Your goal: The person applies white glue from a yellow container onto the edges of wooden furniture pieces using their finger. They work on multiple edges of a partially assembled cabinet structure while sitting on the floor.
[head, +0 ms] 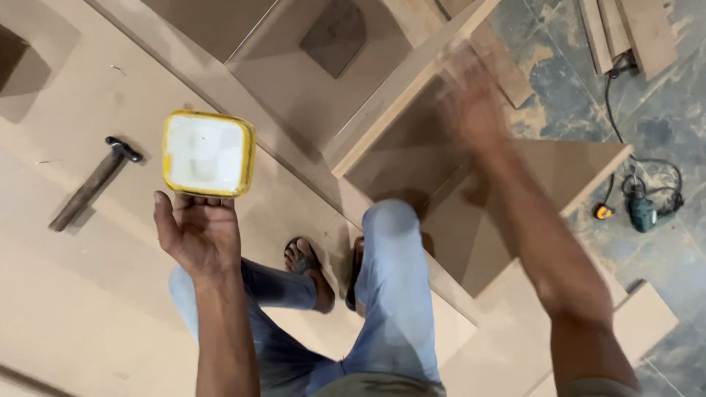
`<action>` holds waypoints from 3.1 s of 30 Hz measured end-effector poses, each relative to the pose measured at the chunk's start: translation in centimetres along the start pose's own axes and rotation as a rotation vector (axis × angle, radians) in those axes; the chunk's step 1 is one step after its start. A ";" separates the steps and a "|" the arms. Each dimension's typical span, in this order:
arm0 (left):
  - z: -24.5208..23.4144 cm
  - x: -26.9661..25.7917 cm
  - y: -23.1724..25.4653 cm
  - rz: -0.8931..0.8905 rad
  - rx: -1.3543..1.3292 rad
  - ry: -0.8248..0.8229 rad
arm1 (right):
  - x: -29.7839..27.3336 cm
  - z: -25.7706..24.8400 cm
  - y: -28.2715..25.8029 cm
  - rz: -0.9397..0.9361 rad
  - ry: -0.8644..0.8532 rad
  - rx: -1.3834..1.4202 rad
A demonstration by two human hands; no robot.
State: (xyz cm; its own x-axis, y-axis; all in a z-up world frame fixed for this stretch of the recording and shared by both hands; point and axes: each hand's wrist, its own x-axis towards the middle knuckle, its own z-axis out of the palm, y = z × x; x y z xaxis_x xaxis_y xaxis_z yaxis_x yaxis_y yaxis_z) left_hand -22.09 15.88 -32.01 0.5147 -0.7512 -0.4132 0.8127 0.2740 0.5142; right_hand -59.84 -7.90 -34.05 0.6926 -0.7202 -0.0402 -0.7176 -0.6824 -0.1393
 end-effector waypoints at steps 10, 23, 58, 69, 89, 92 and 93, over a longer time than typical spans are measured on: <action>-7.5 6.4 -5.6 0.054 -0.166 -0.181 | -4.3 9.9 -15.8 -0.917 0.019 0.328; -6.4 4.2 -3.8 0.106 -0.107 -0.165 | 3.3 -1.0 15.6 0.198 0.654 0.289; 8.0 7.0 -8.2 0.332 0.372 -0.495 | 6.3 -7.1 -13.8 0.051 -0.171 1.253; 7.8 9.1 -14.4 0.105 0.087 -0.423 | -0.2 0.4 -4.7 0.158 -0.142 1.684; 2.0 14.0 -17.1 -0.095 0.033 -0.393 | 3.5 8.6 3.8 0.297 0.373 0.823; 2.1 13.9 -17.1 -0.096 0.030 -0.405 | 3.0 8.0 2.3 0.330 0.312 0.486; 2.1 13.9 -17.2 -0.099 0.028 -0.404 | 2.9 7.6 1.8 0.342 0.283 0.371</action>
State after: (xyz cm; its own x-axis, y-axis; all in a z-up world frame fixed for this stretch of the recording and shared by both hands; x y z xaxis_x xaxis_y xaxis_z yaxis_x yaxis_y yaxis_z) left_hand -29.46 -0.54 -45.02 0.2819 -0.9497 -0.1366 0.8420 0.1766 0.5097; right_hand -58.61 -10.27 -41.89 0.3426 -0.9323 0.1157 -0.7882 -0.3522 -0.5046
